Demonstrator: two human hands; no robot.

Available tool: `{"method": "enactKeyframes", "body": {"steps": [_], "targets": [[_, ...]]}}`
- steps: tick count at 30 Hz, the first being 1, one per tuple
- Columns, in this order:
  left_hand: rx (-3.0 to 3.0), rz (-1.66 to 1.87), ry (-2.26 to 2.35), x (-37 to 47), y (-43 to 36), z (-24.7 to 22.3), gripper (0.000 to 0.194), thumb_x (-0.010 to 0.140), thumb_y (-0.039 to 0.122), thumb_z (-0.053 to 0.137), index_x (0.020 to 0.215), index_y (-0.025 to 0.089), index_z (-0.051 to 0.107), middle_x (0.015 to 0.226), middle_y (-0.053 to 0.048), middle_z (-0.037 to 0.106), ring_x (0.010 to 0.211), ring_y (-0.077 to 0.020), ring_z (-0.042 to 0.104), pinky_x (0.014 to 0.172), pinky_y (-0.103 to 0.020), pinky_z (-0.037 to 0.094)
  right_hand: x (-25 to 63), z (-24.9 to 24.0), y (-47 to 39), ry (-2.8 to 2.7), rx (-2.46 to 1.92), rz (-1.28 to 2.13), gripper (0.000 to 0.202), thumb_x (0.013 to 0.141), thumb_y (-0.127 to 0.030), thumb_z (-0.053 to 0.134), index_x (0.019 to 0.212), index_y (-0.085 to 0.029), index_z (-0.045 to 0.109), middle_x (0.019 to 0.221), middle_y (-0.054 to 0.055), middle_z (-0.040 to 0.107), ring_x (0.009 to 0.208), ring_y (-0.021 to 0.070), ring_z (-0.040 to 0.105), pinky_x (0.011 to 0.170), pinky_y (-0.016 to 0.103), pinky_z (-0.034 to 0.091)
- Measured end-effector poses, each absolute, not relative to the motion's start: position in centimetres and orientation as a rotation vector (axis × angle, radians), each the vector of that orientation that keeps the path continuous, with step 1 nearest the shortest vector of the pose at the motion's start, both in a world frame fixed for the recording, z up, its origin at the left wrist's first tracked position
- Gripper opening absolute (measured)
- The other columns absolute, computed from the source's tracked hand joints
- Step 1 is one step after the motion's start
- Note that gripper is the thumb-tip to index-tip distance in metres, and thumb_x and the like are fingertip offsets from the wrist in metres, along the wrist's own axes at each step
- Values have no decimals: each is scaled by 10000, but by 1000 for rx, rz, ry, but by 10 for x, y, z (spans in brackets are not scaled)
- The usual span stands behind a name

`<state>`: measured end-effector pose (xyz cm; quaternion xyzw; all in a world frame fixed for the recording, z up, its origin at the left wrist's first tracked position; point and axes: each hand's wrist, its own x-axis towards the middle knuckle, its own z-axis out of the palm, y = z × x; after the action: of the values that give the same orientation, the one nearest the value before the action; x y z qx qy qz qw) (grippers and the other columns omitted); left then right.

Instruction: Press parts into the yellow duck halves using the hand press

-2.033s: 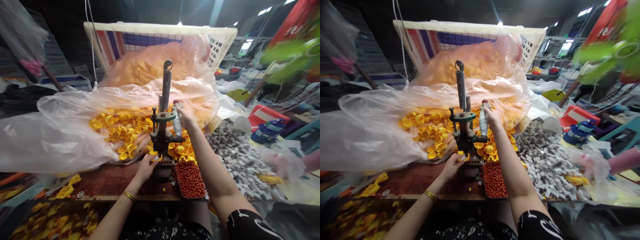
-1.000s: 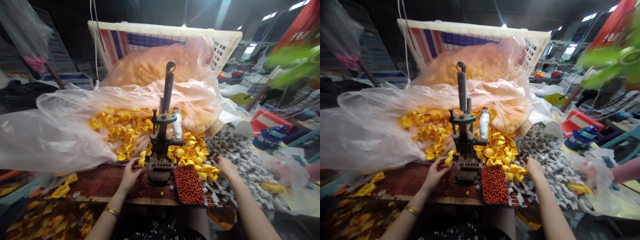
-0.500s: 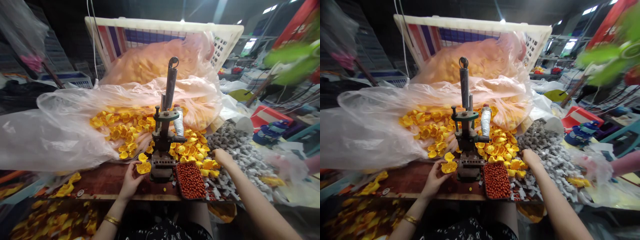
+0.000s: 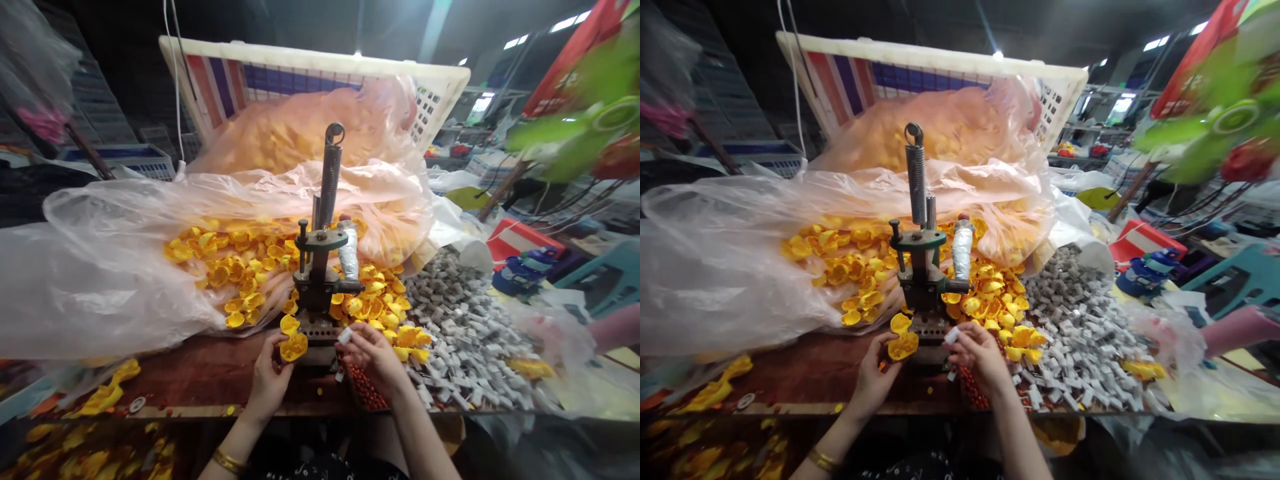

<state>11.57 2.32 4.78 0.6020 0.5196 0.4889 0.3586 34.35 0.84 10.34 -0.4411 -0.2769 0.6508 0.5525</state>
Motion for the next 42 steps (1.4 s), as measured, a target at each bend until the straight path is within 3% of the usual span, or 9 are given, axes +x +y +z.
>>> {"method": "enactKeyframes", "body": {"steps": [3,8,16,20,28,32,35,39,42], "targets": [[1636,1307,1337,120,18,46,342,714,155,591,1050,203,543,1105,-85,621,969,-218,636,708,-282,536,314,92,0,-460,-905,1752,472,571,-364,857,894,-181,565,770,44,710,613,136,677,488,172,496],[1768,1401,1341,123,12,47,318,736,129,563,1043,207,538,1080,-87,629,993,-224,637,727,-291,545,300,93,-10,-393,-813,1853,488,618,-425,823,957,-163,589,793,65,718,586,118,666,469,158,495],[1982,1485,1375,126,10,46,333,771,102,540,1085,206,508,1116,-102,605,1043,-221,617,813,-325,539,274,100,-16,-515,-1011,1699,545,527,-368,872,933,-108,619,783,52,698,578,145,678,529,220,551],[2049,1566,1357,127,9,47,295,794,110,555,1070,206,511,1118,-101,600,1050,-214,616,825,-319,537,265,99,-17,-518,-1077,1638,519,540,-403,859,858,-133,551,670,24,676,496,149,649,482,253,547],[2156,1581,1274,125,5,47,330,763,52,537,1055,205,533,1088,-90,618,1034,-208,622,869,-343,532,255,89,-16,-514,-1146,1559,530,549,-464,834,785,-178,456,628,-1,648,439,131,604,425,239,500],[2149,1554,1202,127,3,51,417,713,-10,473,1065,203,541,1078,-79,618,1039,-197,619,878,-329,532,251,79,-11,-596,-1210,1414,562,503,-501,829,729,-203,409,546,-54,568,395,92,516,362,176,382],[2083,1526,1206,127,5,55,434,747,21,502,1134,210,559,1110,-85,596,1072,-205,603,895,-336,525,267,75,-8,-843,-1290,1268,418,664,-525,707,732,-204,448,556,-43,546,437,103,490,404,204,385],[1870,1480,1277,121,10,55,261,804,191,601,1056,227,659,1100,-82,575,1051,-214,606,875,-334,527,315,77,-5,-1361,-1660,694,146,834,-280,538,743,-175,581,746,50,630,709,173,579,674,276,447],[1607,1488,1337,119,12,52,233,768,320,662,965,199,693,1057,-80,601,1010,-221,617,868,-341,520,343,77,-1,-1626,-2061,333,194,831,-124,483,772,-157,665,862,98,642,861,222,561,769,307,403]]}}
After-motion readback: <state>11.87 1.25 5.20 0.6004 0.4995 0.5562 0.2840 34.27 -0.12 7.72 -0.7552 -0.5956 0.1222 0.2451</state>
